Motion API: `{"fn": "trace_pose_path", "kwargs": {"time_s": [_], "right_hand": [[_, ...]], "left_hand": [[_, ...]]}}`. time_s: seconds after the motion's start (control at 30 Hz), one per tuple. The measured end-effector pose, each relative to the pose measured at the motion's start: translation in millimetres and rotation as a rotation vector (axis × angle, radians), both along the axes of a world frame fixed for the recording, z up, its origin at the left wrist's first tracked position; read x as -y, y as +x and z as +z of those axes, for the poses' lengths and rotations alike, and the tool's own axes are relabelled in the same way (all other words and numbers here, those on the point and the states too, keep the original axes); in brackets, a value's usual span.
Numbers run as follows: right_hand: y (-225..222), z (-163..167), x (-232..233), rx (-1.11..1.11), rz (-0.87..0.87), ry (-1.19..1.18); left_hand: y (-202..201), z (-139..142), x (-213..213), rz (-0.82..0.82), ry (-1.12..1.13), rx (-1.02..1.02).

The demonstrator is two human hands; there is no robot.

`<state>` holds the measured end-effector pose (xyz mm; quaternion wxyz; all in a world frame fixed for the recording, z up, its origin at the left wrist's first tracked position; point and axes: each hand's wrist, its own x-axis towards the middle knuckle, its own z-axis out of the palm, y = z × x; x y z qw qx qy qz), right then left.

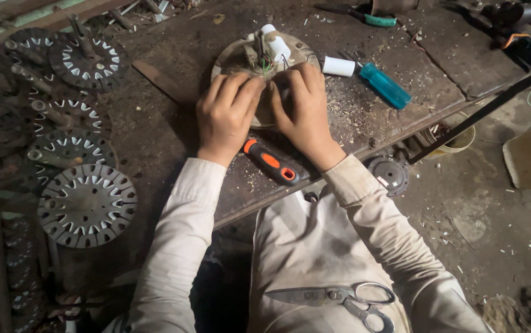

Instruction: The person sits on the floor and uses scissors to trim wires on a circular motor component. They then use a screwdriver to adjust parts and wrap white tape around the wires. A second person is visible nearby working on a separate item.

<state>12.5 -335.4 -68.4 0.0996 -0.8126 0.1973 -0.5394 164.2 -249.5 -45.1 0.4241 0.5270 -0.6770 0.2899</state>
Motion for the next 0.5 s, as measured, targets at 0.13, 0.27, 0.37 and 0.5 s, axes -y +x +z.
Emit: {"fn": "trace_pose_path", "kwargs": {"time_s": [0.13,0.27,0.37,0.5], "right_hand": [[2.5,-0.5,-1.5,0.016,-0.002,-0.009],[3.8,-0.7,-2.7,0.029,0.021,0.006],[3.8,-0.3,-3.3,0.04,0.036,0.022],[3.2,0.9,-3.9,0.052,0.047,0.051]], "left_hand": [[0.8,-3.2,0.3,0.011,-0.017,0.027],[2.2,-6.0,1.5,0.008,-0.019,0.026],[2.9,-7.1,2.2,0.01,-0.03,0.044],[2.9,-6.1,2.5,-0.005,-0.033,0.044]]}}
